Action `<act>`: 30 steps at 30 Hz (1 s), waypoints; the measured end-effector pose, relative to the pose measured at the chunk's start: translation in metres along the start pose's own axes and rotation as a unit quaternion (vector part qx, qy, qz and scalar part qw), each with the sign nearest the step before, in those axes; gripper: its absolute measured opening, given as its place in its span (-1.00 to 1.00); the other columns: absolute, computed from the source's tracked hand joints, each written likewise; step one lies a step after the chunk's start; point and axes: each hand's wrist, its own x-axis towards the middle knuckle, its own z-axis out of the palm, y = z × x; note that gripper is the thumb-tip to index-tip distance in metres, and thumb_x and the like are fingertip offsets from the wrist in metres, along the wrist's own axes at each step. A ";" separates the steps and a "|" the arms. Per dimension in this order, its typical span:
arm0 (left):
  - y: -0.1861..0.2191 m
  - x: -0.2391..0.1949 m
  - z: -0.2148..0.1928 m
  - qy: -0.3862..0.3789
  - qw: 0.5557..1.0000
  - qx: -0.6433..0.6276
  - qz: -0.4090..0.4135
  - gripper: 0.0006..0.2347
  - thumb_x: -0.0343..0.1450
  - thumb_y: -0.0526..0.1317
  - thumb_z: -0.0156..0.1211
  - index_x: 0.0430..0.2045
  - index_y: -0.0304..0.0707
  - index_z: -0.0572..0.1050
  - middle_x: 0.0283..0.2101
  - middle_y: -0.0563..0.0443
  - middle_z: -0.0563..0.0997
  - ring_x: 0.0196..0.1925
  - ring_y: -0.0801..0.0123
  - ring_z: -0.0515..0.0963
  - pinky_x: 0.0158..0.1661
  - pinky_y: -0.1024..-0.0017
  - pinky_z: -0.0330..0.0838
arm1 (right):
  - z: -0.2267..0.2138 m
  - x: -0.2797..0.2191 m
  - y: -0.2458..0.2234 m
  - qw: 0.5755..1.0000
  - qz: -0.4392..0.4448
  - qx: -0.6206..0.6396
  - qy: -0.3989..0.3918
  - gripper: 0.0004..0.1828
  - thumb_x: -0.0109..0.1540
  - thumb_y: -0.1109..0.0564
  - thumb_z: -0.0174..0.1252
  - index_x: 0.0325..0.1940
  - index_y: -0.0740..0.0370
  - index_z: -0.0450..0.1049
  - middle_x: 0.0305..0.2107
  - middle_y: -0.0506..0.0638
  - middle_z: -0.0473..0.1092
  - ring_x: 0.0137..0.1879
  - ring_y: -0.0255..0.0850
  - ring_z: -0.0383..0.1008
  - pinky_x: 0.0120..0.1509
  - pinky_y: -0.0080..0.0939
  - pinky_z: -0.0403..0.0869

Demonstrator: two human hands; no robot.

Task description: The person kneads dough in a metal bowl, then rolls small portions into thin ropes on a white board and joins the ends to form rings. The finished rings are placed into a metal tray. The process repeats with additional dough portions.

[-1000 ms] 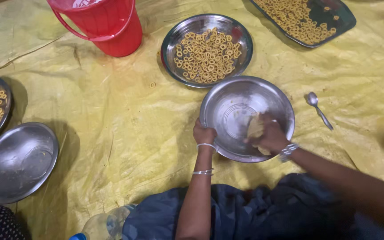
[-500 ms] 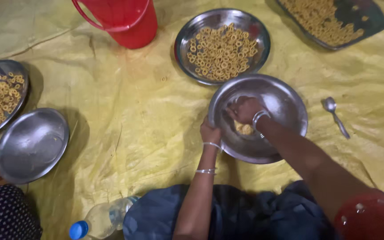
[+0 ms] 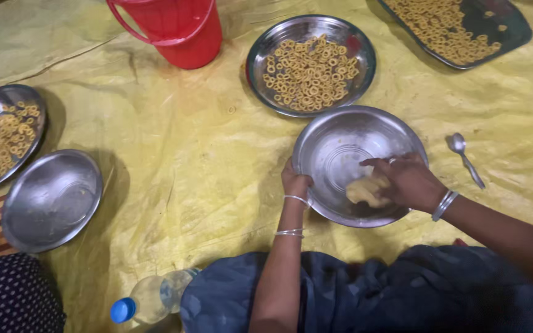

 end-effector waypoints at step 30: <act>0.001 0.000 0.009 0.034 0.982 0.168 -0.081 -0.46 0.01 -0.61 0.08 -0.07 -0.55 0.51 -0.36 -0.21 0.59 -0.47 0.10 0.53 -0.51 0.31 0.40 | 0.076 0.041 0.028 0.920 -0.220 -0.048 0.321 -0.31 -0.08 -0.12 0.33 0.13 0.11 0.57 0.14 0.14 0.43 0.37 0.10 0.33 0.26 0.41 0.09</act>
